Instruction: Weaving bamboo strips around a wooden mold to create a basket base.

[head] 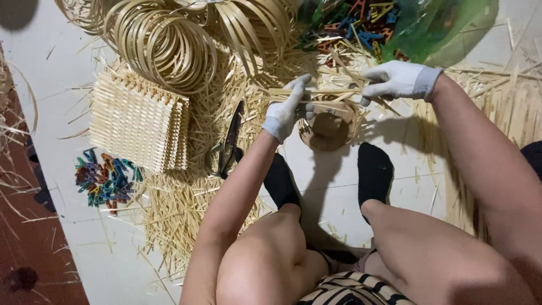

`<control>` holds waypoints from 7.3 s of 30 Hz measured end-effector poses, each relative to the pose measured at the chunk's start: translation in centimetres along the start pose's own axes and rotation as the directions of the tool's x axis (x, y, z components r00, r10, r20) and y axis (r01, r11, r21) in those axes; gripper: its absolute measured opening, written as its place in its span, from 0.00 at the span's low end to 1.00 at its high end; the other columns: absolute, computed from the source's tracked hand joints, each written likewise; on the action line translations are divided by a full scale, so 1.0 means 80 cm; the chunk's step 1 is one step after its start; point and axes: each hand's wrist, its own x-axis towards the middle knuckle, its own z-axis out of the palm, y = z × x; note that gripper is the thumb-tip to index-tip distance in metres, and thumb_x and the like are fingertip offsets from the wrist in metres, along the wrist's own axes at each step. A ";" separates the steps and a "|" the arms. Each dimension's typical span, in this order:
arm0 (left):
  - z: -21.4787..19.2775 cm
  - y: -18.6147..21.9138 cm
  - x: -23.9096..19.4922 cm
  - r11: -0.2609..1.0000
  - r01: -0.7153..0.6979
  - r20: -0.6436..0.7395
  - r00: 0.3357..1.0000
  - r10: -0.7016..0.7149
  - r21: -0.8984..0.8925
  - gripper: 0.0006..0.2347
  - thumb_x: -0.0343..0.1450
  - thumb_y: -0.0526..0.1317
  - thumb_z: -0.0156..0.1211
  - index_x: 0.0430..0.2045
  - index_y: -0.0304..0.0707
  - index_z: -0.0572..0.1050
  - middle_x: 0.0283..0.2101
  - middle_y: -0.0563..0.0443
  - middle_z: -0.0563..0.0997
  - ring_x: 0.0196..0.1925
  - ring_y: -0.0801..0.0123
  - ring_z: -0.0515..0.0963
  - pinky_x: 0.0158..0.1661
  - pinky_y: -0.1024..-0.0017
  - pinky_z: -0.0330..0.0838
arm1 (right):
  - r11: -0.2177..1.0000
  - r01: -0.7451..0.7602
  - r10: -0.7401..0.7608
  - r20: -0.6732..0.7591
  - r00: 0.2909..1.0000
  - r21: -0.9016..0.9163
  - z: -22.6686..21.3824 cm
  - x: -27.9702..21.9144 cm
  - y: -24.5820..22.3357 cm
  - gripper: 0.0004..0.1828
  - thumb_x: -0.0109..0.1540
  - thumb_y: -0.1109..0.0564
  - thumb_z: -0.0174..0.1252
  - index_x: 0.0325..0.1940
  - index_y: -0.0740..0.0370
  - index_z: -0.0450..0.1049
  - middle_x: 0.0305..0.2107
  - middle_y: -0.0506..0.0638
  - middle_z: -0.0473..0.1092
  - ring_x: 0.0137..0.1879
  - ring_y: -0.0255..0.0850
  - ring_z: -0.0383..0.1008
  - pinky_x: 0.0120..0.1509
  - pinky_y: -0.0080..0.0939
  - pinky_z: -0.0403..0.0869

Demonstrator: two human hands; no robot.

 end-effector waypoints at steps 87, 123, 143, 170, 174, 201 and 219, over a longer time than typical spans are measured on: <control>-0.350 -0.003 -0.362 0.161 0.961 -0.975 0.217 0.056 0.224 0.48 0.62 0.49 0.79 0.65 0.14 0.48 0.43 0.26 0.80 0.44 0.48 0.85 0.42 0.61 0.79 | 0.832 0.175 -0.294 -0.151 0.944 -0.527 0.212 -0.062 0.064 0.17 0.62 0.51 0.60 0.56 0.49 0.75 0.48 0.52 0.74 0.52 0.54 0.77 0.55 0.52 0.75; -0.229 -0.053 -0.290 -0.094 0.331 -0.336 0.941 -0.046 0.939 0.20 0.70 0.52 0.63 0.45 0.34 0.72 0.38 0.32 0.77 0.33 0.47 0.80 0.37 0.59 0.74 | 0.886 0.161 -0.299 -0.271 0.915 -0.435 0.100 -0.023 -0.031 0.23 0.52 0.48 0.73 0.47 0.56 0.77 0.45 0.59 0.68 0.50 0.53 0.73 0.56 0.51 0.74; -0.072 -0.045 -0.145 -0.023 -0.236 0.229 0.960 -0.158 0.971 0.15 0.74 0.47 0.52 0.46 0.34 0.66 0.43 0.25 0.75 0.43 0.31 0.77 0.43 0.47 0.71 | 0.774 0.381 -0.524 -0.175 0.833 -0.506 0.116 -0.007 -0.035 0.30 0.42 0.57 0.76 0.48 0.43 0.78 0.70 0.49 0.55 0.67 0.61 0.60 0.70 0.61 0.64; -0.051 -0.076 -0.142 0.059 -0.266 0.266 0.964 0.001 0.962 0.16 0.72 0.43 0.51 0.45 0.27 0.66 0.43 0.21 0.75 0.41 0.31 0.77 0.41 0.48 0.72 | 0.884 0.254 -0.407 -0.380 0.830 -0.392 0.131 0.025 0.029 0.45 0.41 0.39 0.78 0.59 0.55 0.74 0.53 0.61 0.68 0.59 0.58 0.70 0.65 0.53 0.72; -0.036 -0.060 -0.153 0.023 -0.131 0.133 0.980 -0.150 0.991 0.13 0.74 0.45 0.52 0.38 0.31 0.71 0.39 0.26 0.80 0.45 0.35 0.79 0.47 0.49 0.73 | 0.876 0.299 -0.440 -0.374 0.816 -0.378 0.122 0.027 0.047 0.42 0.43 0.46 0.75 0.62 0.53 0.77 0.57 0.58 0.69 0.61 0.55 0.71 0.66 0.50 0.73; -0.094 -0.123 -0.119 0.068 -0.246 0.250 0.966 -0.059 0.967 0.18 0.72 0.43 0.48 0.53 0.30 0.67 0.54 0.23 0.73 0.53 0.35 0.76 0.52 0.53 0.71 | 0.853 0.337 -0.469 -0.300 0.831 -0.399 0.129 0.022 0.023 0.38 0.44 0.37 0.79 0.56 0.46 0.78 0.50 0.57 0.66 0.60 0.55 0.68 0.66 0.52 0.71; -0.075 -0.108 -0.133 0.072 -0.223 0.227 0.972 -0.053 0.972 0.14 0.70 0.45 0.51 0.38 0.31 0.72 0.36 0.26 0.79 0.38 0.33 0.80 0.38 0.49 0.74 | 0.945 0.133 -0.233 -0.335 0.913 -0.298 0.136 0.014 0.051 0.40 0.41 0.40 0.80 0.54 0.52 0.76 0.59 0.59 0.65 0.67 0.55 0.65 0.72 0.57 0.67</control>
